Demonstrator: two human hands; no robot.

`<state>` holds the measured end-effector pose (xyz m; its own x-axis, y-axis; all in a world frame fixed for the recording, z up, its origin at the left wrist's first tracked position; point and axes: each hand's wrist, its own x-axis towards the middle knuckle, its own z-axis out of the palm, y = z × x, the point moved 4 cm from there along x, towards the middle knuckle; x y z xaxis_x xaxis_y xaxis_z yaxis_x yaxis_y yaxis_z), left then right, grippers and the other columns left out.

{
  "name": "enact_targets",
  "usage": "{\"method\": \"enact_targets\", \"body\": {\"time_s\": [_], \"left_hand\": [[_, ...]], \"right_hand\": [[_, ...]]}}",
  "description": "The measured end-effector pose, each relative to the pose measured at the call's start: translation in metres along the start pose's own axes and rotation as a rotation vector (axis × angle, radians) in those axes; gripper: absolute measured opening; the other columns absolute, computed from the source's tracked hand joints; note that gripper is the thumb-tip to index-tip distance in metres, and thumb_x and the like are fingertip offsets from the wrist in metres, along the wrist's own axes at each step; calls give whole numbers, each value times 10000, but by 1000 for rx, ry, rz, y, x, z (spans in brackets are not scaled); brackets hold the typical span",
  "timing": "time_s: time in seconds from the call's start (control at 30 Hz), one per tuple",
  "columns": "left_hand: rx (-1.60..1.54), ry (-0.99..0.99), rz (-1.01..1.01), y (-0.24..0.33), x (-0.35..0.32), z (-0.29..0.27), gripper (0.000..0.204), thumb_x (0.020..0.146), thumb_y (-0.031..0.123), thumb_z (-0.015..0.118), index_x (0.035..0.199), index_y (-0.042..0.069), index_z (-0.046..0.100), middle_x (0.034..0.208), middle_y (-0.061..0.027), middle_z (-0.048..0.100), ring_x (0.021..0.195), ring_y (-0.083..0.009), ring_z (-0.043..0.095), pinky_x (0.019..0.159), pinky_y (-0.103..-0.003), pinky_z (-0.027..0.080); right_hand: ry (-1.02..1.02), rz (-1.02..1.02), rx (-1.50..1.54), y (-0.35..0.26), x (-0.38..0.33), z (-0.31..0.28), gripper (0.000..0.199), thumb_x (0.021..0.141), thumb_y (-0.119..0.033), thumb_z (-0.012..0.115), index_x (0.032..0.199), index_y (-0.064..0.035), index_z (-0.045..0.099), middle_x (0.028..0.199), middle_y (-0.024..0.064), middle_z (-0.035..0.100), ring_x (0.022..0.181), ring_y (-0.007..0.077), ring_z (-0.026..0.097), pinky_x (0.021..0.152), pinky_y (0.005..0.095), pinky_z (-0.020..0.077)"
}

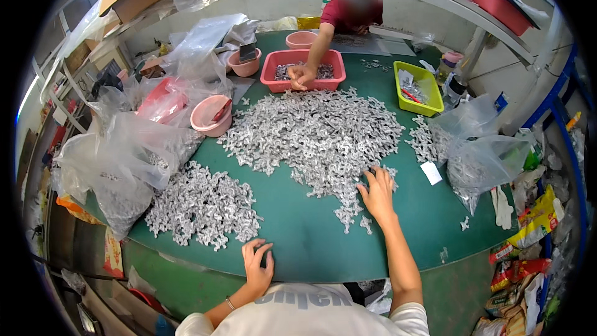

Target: The person sits at a green table and repeatedly picks up small, silver-colored metal parts. They connect these parts together by hand, forming small clusters, and then place the assembled clusters back onto the table among a large pile of loose parts.

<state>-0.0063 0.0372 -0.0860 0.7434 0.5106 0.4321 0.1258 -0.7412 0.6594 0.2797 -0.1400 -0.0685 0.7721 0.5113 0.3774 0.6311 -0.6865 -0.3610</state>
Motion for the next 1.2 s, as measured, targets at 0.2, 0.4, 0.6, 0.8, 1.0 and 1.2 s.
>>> {"method": "enact_targets", "body": {"time_s": [0.2,0.4,0.6,0.8,1.0,1.2], "left_hand": [[105,51,-81,-1,2,-1,260,661,-72,568,893,42,594,967,-147,507,863,-291,479,753,-362,405],[155,52,-90,-9,4,8,267,623,-86,583,850,53,611,913,-140,514,791,-273,479,686,-342,400],[137,115,-139,-23,-4,17,271,581,-83,586,800,70,630,870,-112,523,784,-263,482,661,-326,407],[101,140,-174,-27,-4,18,258,561,-87,579,759,69,638,847,-111,533,761,-249,494,607,-297,423],[107,168,-152,-26,1,19,252,543,-88,557,727,63,639,828,-113,534,738,-243,500,590,-295,422],[105,163,-165,-25,3,19,246,536,-82,557,715,64,640,823,-112,538,731,-241,499,597,-294,421]], "right_hand": [[3,-8,95,-6,1,12,324,712,-109,654,996,20,565,1174,167,428,1135,356,352,925,451,280],[-108,13,60,-14,-1,9,306,712,-82,645,982,32,561,1184,192,410,1157,357,340,933,451,271],[-136,34,34,-13,1,13,332,691,-67,657,985,50,556,1198,198,386,1094,347,380,899,447,291],[-159,46,51,-12,4,15,332,679,-52,662,977,52,557,1207,206,381,1085,349,387,882,444,300],[-174,40,62,-13,6,13,334,683,-55,663,978,57,552,1206,218,381,1062,350,397,860,439,312],[-180,57,89,-13,4,14,321,698,-61,656,978,56,549,1208,221,383,1022,338,418,845,434,319]]}}
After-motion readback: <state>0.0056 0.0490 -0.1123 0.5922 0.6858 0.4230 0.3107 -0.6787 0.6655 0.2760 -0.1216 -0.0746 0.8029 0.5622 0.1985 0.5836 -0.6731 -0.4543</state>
